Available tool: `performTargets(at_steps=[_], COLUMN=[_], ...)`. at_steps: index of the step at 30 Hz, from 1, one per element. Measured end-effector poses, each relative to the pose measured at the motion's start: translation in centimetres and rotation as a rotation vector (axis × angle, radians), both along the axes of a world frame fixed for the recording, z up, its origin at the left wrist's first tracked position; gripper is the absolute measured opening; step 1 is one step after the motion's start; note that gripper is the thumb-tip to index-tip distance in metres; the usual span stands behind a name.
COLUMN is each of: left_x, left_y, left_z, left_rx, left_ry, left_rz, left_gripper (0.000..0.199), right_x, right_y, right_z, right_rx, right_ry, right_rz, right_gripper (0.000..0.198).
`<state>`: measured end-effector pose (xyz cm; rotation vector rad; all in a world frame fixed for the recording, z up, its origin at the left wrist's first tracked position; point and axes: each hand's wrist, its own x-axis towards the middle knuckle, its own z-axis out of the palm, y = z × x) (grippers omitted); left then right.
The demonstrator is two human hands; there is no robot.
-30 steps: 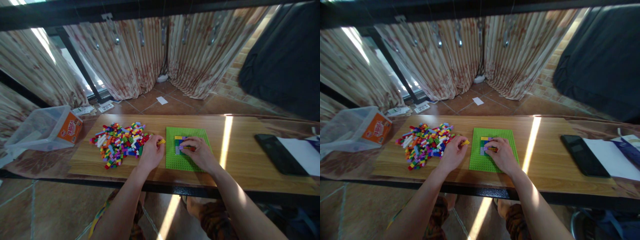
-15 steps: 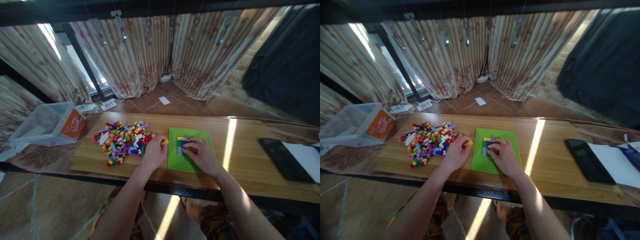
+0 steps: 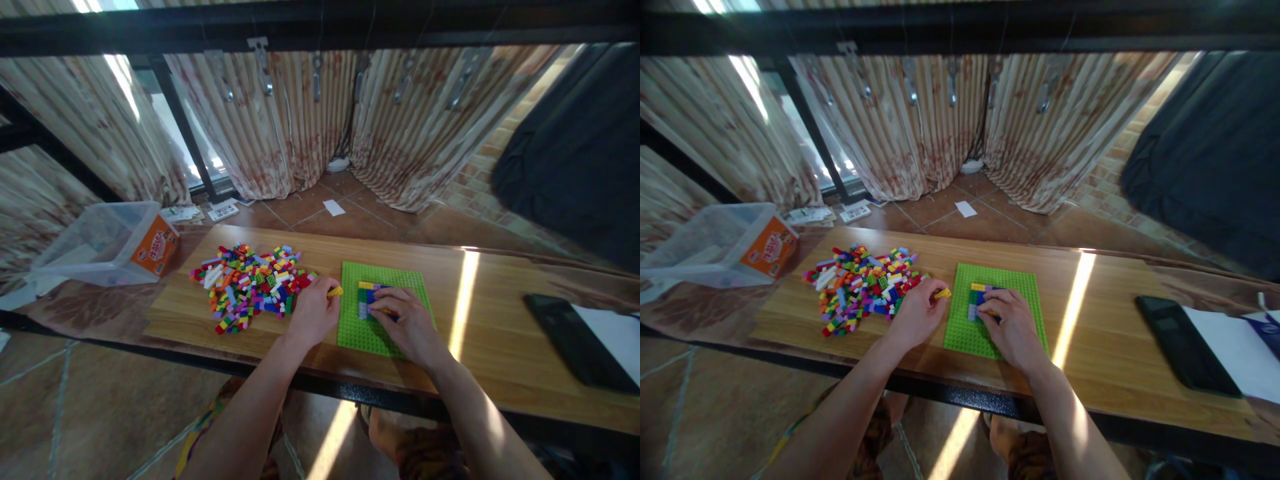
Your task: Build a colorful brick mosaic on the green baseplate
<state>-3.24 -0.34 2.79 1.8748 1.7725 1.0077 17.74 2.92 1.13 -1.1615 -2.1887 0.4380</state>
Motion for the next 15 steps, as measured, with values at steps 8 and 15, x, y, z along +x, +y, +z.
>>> performTargets(at_steps=[8, 15], left_x=[0.12, 0.18], left_y=[0.05, 0.05], left_z=[-0.06, 0.05], left_rx=[-0.013, -0.020], left_ry=[0.001, -0.002], left_rz=[-0.016, -0.014], left_gripper=[0.015, 0.015], right_x=[-0.01, -0.29], right_y=[0.19, 0.26], right_z=[0.23, 0.27], right_rx=[-0.067, -0.096], right_ry=[-0.010, 0.045], right_rz=[0.046, 0.020], right_gripper=[0.012, 0.013])
